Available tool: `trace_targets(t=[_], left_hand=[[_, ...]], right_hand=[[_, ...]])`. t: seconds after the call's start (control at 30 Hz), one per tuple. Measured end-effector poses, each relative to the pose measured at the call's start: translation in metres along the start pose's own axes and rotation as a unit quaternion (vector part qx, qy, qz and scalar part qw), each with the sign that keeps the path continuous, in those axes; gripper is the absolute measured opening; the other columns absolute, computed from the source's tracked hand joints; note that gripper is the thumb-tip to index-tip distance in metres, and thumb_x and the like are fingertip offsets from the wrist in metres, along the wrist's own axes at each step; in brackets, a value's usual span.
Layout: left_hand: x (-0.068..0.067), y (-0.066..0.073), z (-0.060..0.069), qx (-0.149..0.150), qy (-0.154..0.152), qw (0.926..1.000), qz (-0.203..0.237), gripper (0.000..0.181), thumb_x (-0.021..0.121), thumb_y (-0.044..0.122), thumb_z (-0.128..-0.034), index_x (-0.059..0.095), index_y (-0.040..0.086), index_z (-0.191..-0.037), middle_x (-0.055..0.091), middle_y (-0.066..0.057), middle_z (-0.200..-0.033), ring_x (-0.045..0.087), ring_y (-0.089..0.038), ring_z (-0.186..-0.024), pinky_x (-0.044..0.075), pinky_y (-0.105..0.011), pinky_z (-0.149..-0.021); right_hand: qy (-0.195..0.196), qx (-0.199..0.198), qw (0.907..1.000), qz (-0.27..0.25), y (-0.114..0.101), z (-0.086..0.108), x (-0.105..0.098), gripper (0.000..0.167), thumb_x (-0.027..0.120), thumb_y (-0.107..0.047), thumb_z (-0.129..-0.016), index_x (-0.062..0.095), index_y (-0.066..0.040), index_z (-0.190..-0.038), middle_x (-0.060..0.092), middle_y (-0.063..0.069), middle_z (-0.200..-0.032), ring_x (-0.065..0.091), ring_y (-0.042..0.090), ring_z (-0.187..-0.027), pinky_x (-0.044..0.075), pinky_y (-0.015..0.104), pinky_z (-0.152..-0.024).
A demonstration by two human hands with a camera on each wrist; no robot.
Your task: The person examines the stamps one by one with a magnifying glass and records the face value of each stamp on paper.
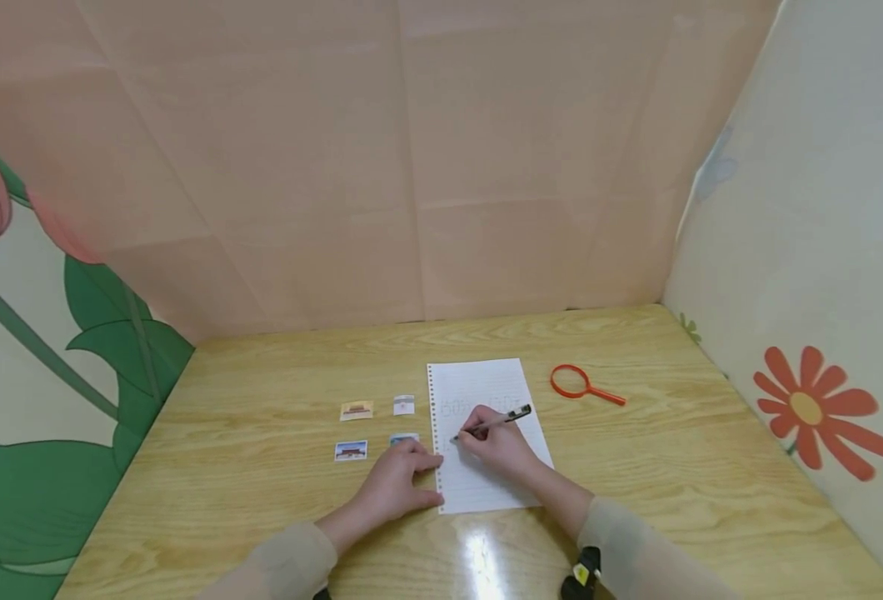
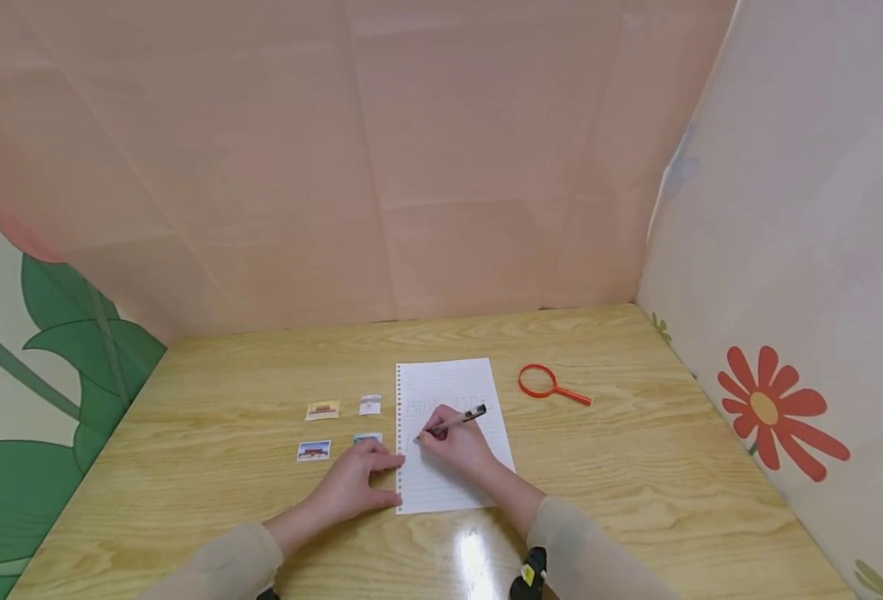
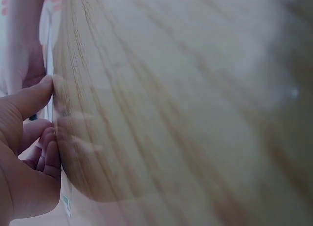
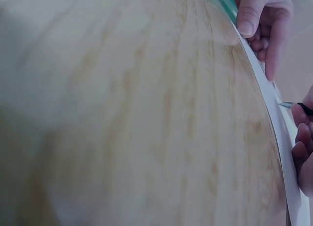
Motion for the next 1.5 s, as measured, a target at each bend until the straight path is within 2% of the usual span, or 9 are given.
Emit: trace_targets(t=[0.13,0.3,0.43,0.63,0.9,1.23,1.5], left_hand=[[-0.001,0.001,0.001,-0.002,0.000,1.0000,0.001,0.055,0.088,0.029,-0.0731,0.072,0.007,-0.120,0.058,0.004,-0.101,0.048,-0.008,-0.084,0.044,-0.026,-0.076],[-0.001,0.000,0.000,-0.016,-0.008,0.9998,0.005,0.056,0.088,0.031,-0.0739,0.071,0.008,-0.122,0.057,0.006,-0.101,0.047,-0.007,-0.083,0.043,-0.025,-0.075],[-0.001,0.000,0.000,-0.013,-0.009,0.9999,0.004,0.055,0.088,0.031,-0.0743,0.071,0.007,-0.122,0.057,0.006,-0.100,0.047,-0.007,-0.083,0.043,-0.025,-0.074],[0.000,0.000,-0.001,-0.012,-0.008,0.9999,-0.003,0.055,0.088,0.031,-0.0734,0.072,0.008,-0.121,0.058,0.004,-0.102,0.048,-0.008,-0.086,0.044,-0.025,-0.077],[0.001,-0.001,-0.002,-0.009,-0.013,0.9999,-0.006,0.055,0.088,0.031,-0.0741,0.071,0.007,-0.121,0.057,0.005,-0.101,0.049,-0.008,-0.087,0.045,-0.026,-0.079],[0.002,-0.002,-0.003,-0.017,-0.018,0.9997,-0.008,0.056,0.087,0.033,-0.0742,0.071,0.008,-0.122,0.057,0.005,-0.102,0.050,-0.008,-0.089,0.045,-0.026,-0.080],[-0.001,0.001,-0.001,0.005,0.002,1.0000,-0.003,0.055,0.089,0.027,-0.0724,0.072,0.004,-0.119,0.058,0.002,-0.100,0.051,-0.010,-0.089,0.046,-0.027,-0.081]], right_hand=[[-0.005,-0.008,1.0000,0.001,0.000,0.000,0.000,0.014,0.071,-0.002,-0.081,0.061,-0.012,-0.080,0.055,-0.009,-0.070,0.050,0.007,-0.065,0.040,0.021,-0.058],[0.000,0.000,1.0000,0.007,0.002,0.003,-0.004,0.015,0.070,-0.002,-0.080,0.060,-0.013,-0.079,0.055,-0.009,-0.068,0.050,0.008,-0.064,0.040,0.021,-0.057],[-0.007,0.004,0.9999,0.008,0.003,0.006,-0.006,0.016,0.069,-0.001,-0.079,0.060,-0.013,-0.077,0.055,-0.009,-0.068,0.049,0.007,-0.063,0.039,0.020,-0.056],[-0.032,-0.024,0.9992,-0.005,0.001,0.008,-0.001,0.016,0.071,0.000,-0.080,0.062,-0.012,-0.078,0.056,-0.008,-0.070,0.050,0.005,-0.063,0.041,0.020,-0.056],[0.020,0.008,0.9996,-0.021,0.005,0.002,-0.003,0.009,0.069,-0.001,-0.080,0.064,-0.008,-0.081,0.053,-0.008,-0.066,0.048,0.006,-0.062,0.037,0.020,-0.056],[0.022,0.001,0.9997,-0.008,0.006,-0.002,0.000,0.010,0.071,-0.002,-0.079,0.063,-0.008,-0.080,0.055,-0.009,-0.068,0.049,0.007,-0.063,0.039,0.021,-0.057],[0.043,0.002,0.9991,0.002,0.005,-0.001,-0.006,0.014,0.071,-0.001,-0.078,0.062,-0.012,-0.077,0.055,-0.010,-0.066,0.049,0.007,-0.063,0.040,0.021,-0.057]])
Point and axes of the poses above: each hand's wrist, its own z-axis away from the middle knuckle, its own x-axis out of the palm, y = z × x, the point moved 5 cm from there along -z, towards the middle knuckle
